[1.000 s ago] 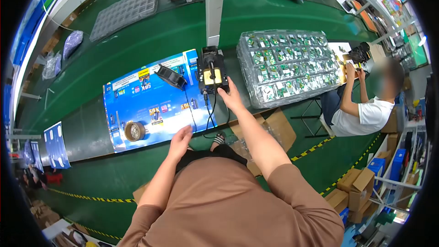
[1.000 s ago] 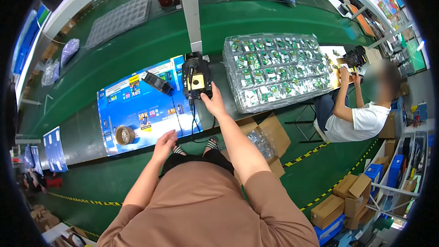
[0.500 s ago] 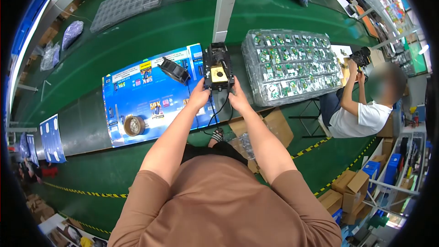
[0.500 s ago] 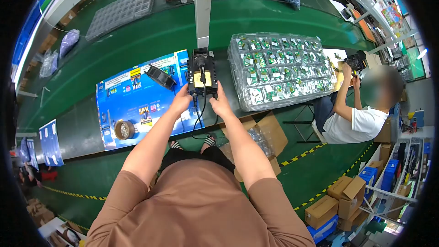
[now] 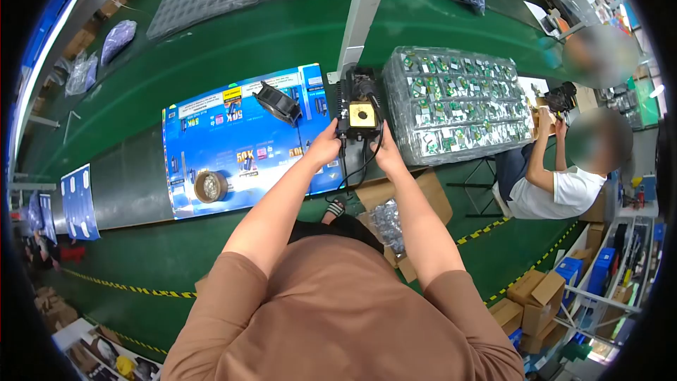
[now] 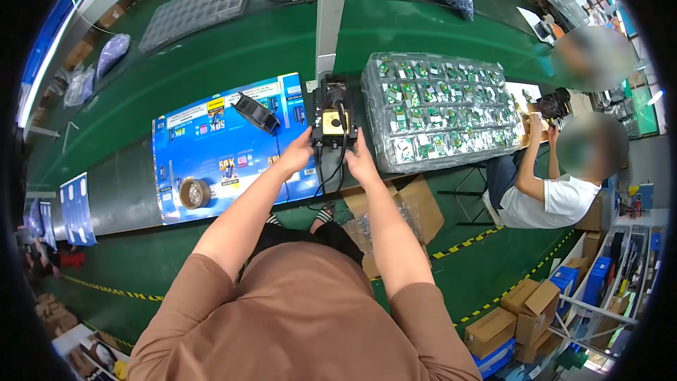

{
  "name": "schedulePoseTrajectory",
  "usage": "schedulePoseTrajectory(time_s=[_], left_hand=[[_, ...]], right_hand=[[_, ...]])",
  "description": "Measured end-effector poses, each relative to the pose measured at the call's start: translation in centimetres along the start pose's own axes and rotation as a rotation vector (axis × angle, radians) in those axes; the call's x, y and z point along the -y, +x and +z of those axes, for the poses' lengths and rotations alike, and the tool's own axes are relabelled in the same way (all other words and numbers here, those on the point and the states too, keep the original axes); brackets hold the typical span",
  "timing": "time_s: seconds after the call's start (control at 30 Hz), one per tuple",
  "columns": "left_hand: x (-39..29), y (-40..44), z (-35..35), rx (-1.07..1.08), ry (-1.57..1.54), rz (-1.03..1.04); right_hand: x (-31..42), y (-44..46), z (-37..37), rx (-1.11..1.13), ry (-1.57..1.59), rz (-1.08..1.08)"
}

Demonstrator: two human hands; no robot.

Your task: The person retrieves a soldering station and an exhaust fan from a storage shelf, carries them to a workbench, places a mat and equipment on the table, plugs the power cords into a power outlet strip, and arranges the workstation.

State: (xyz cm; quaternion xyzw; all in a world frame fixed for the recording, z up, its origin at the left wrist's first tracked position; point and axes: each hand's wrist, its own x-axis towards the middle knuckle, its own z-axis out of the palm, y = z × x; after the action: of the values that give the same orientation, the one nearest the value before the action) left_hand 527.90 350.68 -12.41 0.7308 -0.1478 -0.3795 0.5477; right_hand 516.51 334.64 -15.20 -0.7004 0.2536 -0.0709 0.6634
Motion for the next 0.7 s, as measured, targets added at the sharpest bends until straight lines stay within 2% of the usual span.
schedulePoseTrajectory(time_s=[0.03,0.07,0.1,0.13,0.17,0.23,0.3,0.33,0.37,0.4,0.43,0.5,0.57,0.6,0.67,0.7], left_hand=[[-0.8,-0.9,-0.1,0.007,-0.001,-0.030],[1.3,-1.0,0.0,-0.079,0.064,0.048],[3.8,-1.7,-0.3,-0.069,0.067,0.038],[4.9,-3.2,-0.7,-0.191,0.261,0.135],[6.0,-4.9,-1.1,-0.310,0.456,0.234],[8.0,-8.6,-2.2,-0.427,0.543,0.316],[10.5,-11.1,-3.7,-0.513,0.660,0.293],[10.7,-12.1,-4.1,-0.501,0.665,0.295],[10.3,-13.4,-4.4,-0.490,0.800,0.200],[9.9,-14.3,-4.8,-0.475,0.934,0.105],[9.3,-14.8,-5.2,-0.458,0.941,0.106],[8.5,-15.4,-5.6,-0.292,1.096,-0.042],[9.8,-14.9,-6.5,-0.283,1.134,-0.006],[10.5,-14.5,-7.2,-0.274,1.195,0.033],[10.8,-14.4,-7.7,-0.265,1.229,0.092],[10.8,-14.5,-8.0,-0.253,1.238,0.101]], right_hand=[[-0.5,-0.2,0.2,0.000,0.004,0.006],[-1.4,-0.5,0.3,-0.055,-0.052,-0.023],[-2.5,-0.9,0.4,-0.111,-0.109,-0.051],[-3.6,-2.0,0.7,-0.231,-0.129,-0.097],[-3.6,-3.7,0.8,-0.239,-0.125,-0.087],[-3.0,-7.9,0.9,-0.285,-0.260,-0.096],[-4.6,-11.3,1.6,-0.275,-0.282,-0.127],[-6.2,-12.8,2.0,-0.198,-0.168,-0.022],[-7.3,-14.0,2.6,-0.120,-0.052,0.084],[-8.4,-14.6,3.2,-0.011,-0.044,0.123],[-8.8,-15.2,4.0,0.098,-0.034,0.162],[-6.9,-15.0,5.3,0.314,0.025,0.254],[-7.9,-14.0,6.8,0.412,-0.010,0.159],[-8.0,-13.4,7.2,0.392,-0.001,0.164],[-6.0,-12.5,8.1,0.413,-0.060,0.317],[-5.1,-12.1,8.5,0.400,-0.050,0.318]])
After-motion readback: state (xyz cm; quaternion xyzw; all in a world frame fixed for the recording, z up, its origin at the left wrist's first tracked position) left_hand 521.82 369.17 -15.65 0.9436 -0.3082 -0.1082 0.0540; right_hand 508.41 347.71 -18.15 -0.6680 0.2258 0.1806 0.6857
